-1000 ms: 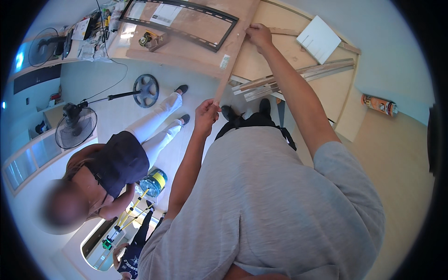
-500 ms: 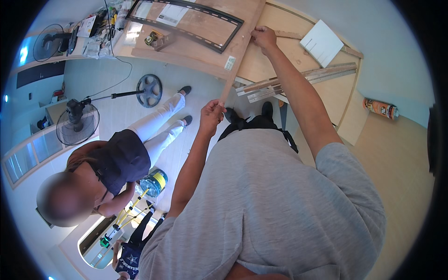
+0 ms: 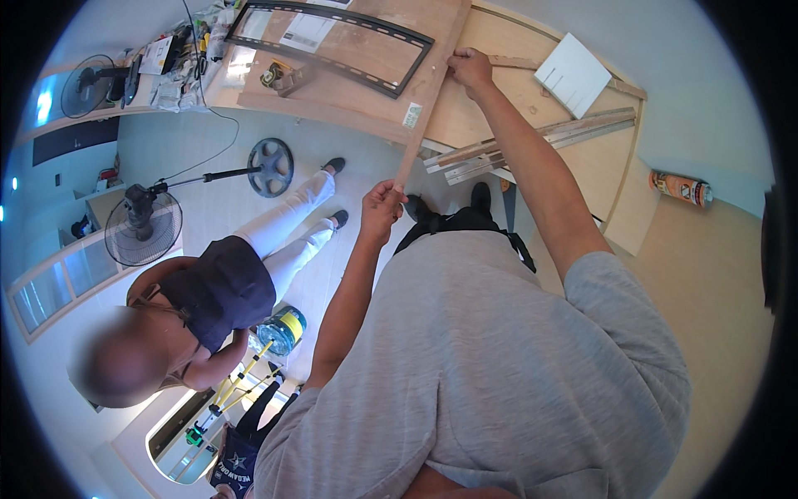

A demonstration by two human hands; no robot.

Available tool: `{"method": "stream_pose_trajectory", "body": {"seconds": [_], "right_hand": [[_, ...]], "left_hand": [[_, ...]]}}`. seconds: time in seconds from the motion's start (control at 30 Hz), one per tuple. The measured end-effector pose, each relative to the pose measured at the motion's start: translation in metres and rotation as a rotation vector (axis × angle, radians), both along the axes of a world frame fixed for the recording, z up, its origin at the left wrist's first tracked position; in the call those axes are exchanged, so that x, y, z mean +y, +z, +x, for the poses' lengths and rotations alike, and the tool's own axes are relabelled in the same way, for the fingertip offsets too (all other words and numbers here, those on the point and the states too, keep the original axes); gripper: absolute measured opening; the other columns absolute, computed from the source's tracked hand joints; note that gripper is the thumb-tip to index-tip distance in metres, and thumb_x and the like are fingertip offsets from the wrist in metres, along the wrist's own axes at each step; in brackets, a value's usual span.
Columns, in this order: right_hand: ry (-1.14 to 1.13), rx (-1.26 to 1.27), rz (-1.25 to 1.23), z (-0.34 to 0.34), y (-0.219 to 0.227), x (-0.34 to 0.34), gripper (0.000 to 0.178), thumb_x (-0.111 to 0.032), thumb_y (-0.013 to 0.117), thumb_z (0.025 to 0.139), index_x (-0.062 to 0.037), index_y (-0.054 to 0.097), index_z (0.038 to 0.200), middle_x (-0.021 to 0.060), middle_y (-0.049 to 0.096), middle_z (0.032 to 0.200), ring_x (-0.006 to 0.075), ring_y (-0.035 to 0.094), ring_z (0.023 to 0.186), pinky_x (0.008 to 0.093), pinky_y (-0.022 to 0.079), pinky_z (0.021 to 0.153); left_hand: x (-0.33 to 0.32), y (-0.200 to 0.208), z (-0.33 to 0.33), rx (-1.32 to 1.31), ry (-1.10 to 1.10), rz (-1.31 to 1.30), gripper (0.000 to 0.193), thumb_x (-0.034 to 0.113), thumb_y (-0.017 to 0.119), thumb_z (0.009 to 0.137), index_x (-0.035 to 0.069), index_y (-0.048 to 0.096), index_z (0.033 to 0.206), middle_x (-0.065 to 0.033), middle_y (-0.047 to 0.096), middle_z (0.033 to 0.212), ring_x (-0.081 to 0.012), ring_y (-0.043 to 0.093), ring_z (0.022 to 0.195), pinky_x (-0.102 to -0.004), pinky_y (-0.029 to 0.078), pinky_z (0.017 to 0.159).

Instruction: The person handles a white box and wooden slats on a workbench, aligning and positioning the pieces while interacting with others. They repeatedly pick up and place the slats and box, appearing to prepare for assembly.

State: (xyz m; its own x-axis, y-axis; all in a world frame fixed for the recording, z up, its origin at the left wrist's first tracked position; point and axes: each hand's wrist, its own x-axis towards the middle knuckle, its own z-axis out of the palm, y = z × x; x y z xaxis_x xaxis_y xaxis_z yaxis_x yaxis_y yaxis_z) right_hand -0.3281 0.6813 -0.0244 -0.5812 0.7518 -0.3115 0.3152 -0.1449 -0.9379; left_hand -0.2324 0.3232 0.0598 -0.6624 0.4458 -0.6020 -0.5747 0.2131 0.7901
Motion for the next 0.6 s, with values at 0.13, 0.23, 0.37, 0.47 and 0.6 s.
{"method": "stream_pose_trajectory", "body": {"seconds": [0.13,0.23,0.37,0.47,0.6], "right_hand": [[0.018,-0.005,-0.014,0.0014,0.0028,-0.0002,0.029,-0.013,0.077,0.082,0.0009,0.071,0.106,0.0080,0.072,0.091,0.0157,0.066,0.076,0.0285,0.052,0.065],[0.014,-0.030,-0.021,0.0019,0.0044,-0.0003,0.031,-0.016,0.077,0.077,-0.0004,0.073,0.104,0.0120,0.075,0.095,0.0213,0.071,0.085,0.0327,0.055,0.077],[-0.018,-0.009,-0.017,0.0008,0.0039,-0.0015,0.030,-0.014,0.076,0.076,-0.0003,0.074,0.103,0.0117,0.075,0.093,0.0210,0.071,0.083,0.0327,0.055,0.077],[-0.011,0.005,-0.025,0.0000,0.0028,-0.0023,0.030,-0.013,0.076,0.076,-0.0005,0.073,0.104,0.0116,0.075,0.092,0.0208,0.071,0.083,0.0329,0.055,0.077],[-0.021,-0.020,-0.026,-0.0013,0.0005,-0.0020,0.029,-0.013,0.076,0.077,-0.0005,0.073,0.103,0.0123,0.075,0.092,0.0217,0.071,0.083,0.0334,0.055,0.077]], "left_hand": [[0.0001,-0.0003,0.0004,0.004,0.004,-0.015,0.026,0.023,0.067,0.097,0.003,0.061,0.112,-0.0020,0.063,0.079,-0.0053,0.048,0.051,-0.0195,0.031,0.042],[0.0017,0.0005,0.0009,0.003,0.006,-0.039,0.025,0.023,0.066,0.097,0.003,0.061,0.112,-0.0023,0.063,0.079,-0.0055,0.047,0.050,-0.0198,0.031,0.042],[0.0036,0.0023,0.0007,-0.001,-0.008,-0.046,0.026,0.023,0.066,0.097,0.002,0.061,0.112,-0.0025,0.063,0.079,-0.0057,0.048,0.051,-0.0199,0.031,0.042],[0.0034,0.0043,0.0015,-0.001,0.015,-0.015,0.027,0.023,0.066,0.097,0.001,0.062,0.113,-0.0032,0.064,0.076,-0.0055,0.049,0.051,-0.0197,0.033,0.044],[0.0030,0.0047,0.0016,-0.007,0.011,-0.009,0.027,0.023,0.067,0.097,0.001,0.062,0.112,-0.0027,0.064,0.077,-0.0052,0.049,0.051,-0.0195,0.033,0.044]]}}
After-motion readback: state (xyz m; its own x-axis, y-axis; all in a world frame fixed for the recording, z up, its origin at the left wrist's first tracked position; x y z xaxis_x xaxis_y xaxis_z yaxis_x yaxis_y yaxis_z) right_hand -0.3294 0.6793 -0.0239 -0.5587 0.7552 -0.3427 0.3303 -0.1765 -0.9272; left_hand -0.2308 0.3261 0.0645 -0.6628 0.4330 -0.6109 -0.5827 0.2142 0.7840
